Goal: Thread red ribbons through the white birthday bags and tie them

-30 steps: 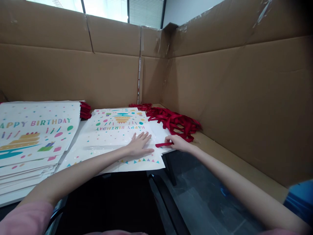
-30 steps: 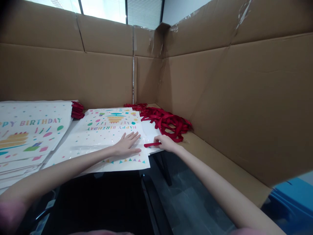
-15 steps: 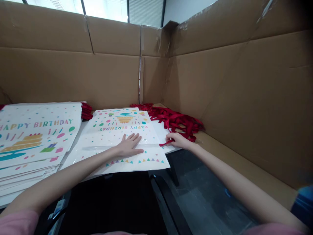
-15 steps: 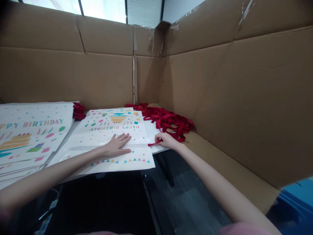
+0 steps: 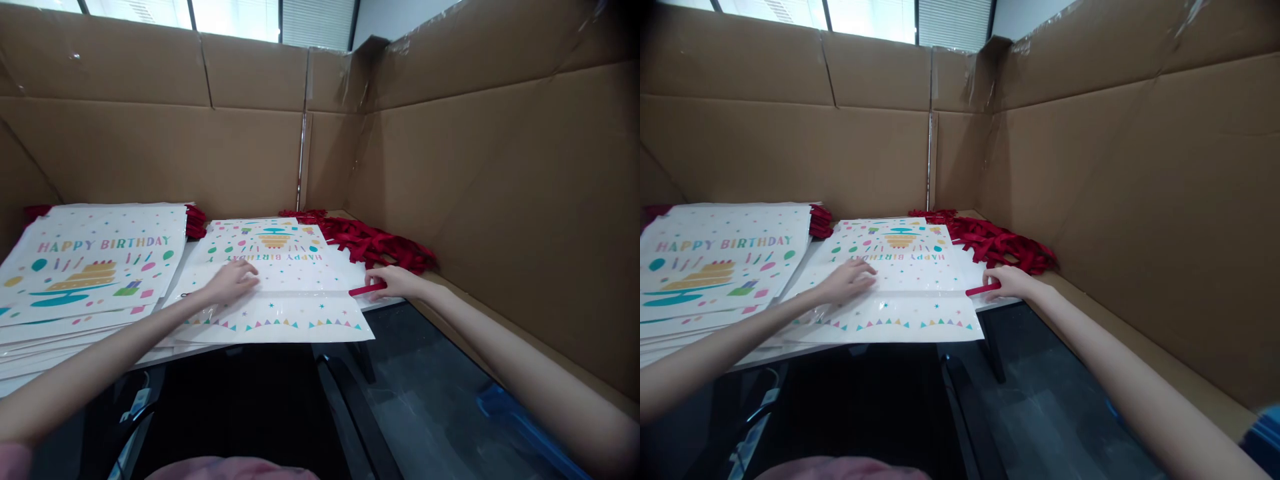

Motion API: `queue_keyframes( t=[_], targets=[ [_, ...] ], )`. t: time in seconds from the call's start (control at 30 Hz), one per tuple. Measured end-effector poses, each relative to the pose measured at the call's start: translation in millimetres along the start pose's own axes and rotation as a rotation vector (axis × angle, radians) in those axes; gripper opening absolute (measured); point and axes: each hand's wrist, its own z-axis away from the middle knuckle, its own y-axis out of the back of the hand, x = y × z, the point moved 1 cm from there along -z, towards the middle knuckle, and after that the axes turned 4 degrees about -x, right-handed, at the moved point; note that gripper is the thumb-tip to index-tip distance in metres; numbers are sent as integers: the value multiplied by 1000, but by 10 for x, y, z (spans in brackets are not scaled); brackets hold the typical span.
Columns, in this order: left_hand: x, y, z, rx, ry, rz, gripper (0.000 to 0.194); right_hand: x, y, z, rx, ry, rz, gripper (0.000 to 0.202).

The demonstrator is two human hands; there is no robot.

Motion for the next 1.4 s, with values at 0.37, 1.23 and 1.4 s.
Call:
queue_keyframes(
  t=[0.37,1.23,1.4],
  targets=[
    [-768,508,828,-324,387,89,49,-156,144,-70,-224,-119,-88,49],
    [-1016,671,742,-254,288,219,40,-1433,-778,-189,197,-30,-36,69],
    [-1345,1039,892,-267,295,139,35,-1398,-762,-197,198,-35,-35,68]
  ],
)
